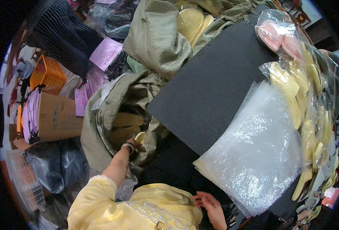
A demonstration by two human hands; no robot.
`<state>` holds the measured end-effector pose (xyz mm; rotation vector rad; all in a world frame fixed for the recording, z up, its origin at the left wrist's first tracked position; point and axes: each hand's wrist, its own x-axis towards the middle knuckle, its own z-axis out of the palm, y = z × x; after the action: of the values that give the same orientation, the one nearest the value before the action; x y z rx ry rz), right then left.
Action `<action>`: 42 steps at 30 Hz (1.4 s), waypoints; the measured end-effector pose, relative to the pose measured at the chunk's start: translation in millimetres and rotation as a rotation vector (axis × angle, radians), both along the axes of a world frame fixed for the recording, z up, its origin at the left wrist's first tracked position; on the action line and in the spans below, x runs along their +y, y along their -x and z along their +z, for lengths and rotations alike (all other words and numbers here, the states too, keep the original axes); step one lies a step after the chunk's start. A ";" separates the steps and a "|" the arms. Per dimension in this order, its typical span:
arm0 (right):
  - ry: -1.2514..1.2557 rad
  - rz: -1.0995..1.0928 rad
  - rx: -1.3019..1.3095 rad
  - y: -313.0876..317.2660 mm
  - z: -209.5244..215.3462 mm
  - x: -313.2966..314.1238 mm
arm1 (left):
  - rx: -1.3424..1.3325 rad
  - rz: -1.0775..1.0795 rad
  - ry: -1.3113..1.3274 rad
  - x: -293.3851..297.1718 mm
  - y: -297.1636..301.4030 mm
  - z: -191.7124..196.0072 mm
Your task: The recorder is packing pairs of shoes into clear plastic bags in a manufacturing or distribution setting.
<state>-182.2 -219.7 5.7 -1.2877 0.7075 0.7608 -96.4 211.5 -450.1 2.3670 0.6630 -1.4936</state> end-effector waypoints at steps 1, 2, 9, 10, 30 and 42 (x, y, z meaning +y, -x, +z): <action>0.002 -0.001 0.004 -2.3 0.3 -0.8 | 0.065 -0.079 0.068 15.6 4.1 -11.2; 0.028 -0.022 0.002 -1.2 -1.9 0.7 | -0.058 0.000 0.060 -2.0 3.2 -3.6; 0.038 0.013 0.014 0.5 -11.6 3.7 | -0.166 0.311 0.071 -16.2 18.7 42.1; 0.044 0.007 0.031 1.9 -13.2 2.4 | -0.163 0.300 0.081 -25.7 13.1 53.8; -0.015 0.038 0.022 -0.8 -16.9 1.9 | -0.701 -0.171 0.090 14.4 64.1 84.7; -0.048 0.108 -0.101 -1.7 -29.9 -17.9 | -1.252 0.043 0.104 -36.3 21.3 370.7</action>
<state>-180.5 -237.6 -24.2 -1.3187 0.5388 0.7905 -117.7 175.2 -79.4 2.5336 0.2635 0.1412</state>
